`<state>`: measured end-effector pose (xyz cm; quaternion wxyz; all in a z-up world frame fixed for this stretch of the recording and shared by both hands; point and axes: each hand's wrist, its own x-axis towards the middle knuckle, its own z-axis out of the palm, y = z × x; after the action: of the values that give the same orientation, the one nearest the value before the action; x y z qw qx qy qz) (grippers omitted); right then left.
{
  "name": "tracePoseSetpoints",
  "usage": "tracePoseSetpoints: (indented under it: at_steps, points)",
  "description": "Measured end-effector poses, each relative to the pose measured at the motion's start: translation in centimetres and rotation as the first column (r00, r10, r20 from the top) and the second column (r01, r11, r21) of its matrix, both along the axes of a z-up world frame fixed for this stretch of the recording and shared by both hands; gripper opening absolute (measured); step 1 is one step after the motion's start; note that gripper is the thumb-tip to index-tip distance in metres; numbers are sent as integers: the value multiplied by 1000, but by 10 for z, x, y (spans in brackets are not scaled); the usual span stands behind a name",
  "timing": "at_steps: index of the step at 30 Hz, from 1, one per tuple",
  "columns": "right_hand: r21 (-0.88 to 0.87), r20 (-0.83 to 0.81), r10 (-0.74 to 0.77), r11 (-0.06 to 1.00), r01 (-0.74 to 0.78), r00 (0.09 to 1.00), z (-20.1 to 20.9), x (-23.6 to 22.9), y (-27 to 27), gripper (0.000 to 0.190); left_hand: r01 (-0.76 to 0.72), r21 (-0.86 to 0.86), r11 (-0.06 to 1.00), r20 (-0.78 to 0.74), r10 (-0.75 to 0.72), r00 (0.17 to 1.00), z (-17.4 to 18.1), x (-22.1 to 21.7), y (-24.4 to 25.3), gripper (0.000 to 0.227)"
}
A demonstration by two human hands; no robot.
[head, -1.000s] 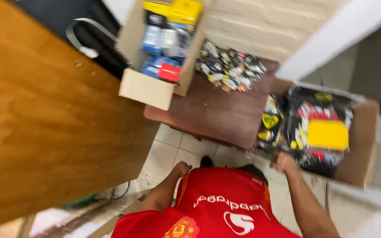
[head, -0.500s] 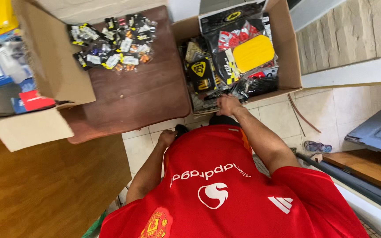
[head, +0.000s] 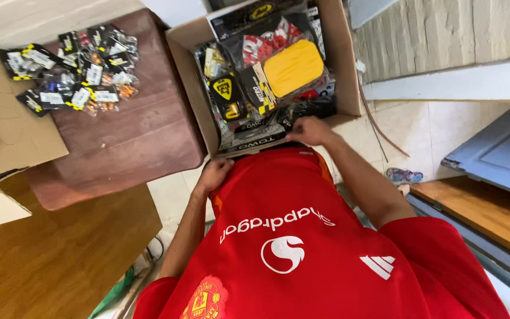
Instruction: The person repeatedly picks packaged items from a cardboard box, walks to a wall-mounted wire grid, and hangs the items on hooks. The person handles multiple packages of drum rubber and yellow plastic tools, placing them on the grid one by one.
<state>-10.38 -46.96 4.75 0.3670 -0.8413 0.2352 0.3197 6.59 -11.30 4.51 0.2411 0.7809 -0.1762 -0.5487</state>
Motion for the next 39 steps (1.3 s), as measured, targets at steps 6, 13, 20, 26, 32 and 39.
tracePoseSetpoints:
  at_steps: [6, 13, 20, 26, 32, 39]
  points:
    - [-120, -95, 1, 993, -12, 995, -3, -28, -44, 67, -17, 39, 999, 51, 15, 999, 6, -3, -54, 35]
    - [-45, -125, 289, 954, -296, 949, 52, 4, -19, 75, 231, 248, 941, 90, -260, 961, 21, 13, -70, 45]
    - [-1, -151, 255, 966, -258, 955, 36, 3, -19, 80, 211, 218, 953, 195, -254, 947, 12, -1, -61, 41]
    - [126, -152, 145, 984, -126, 978, 21, 18, -6, 80, 62, 160, 985, 291, -107, 951, -5, -25, -25, 35]
    - [-20, -98, 241, 970, -244, 966, -12, 45, 31, 71, -61, 56, 997, 252, 45, 967, -6, -28, 0, 36]
    - [-67, -12, 411, 909, -411, 912, 26, 124, 93, 56, -289, -214, 933, -71, 280, 957, -17, -23, 25, 46]
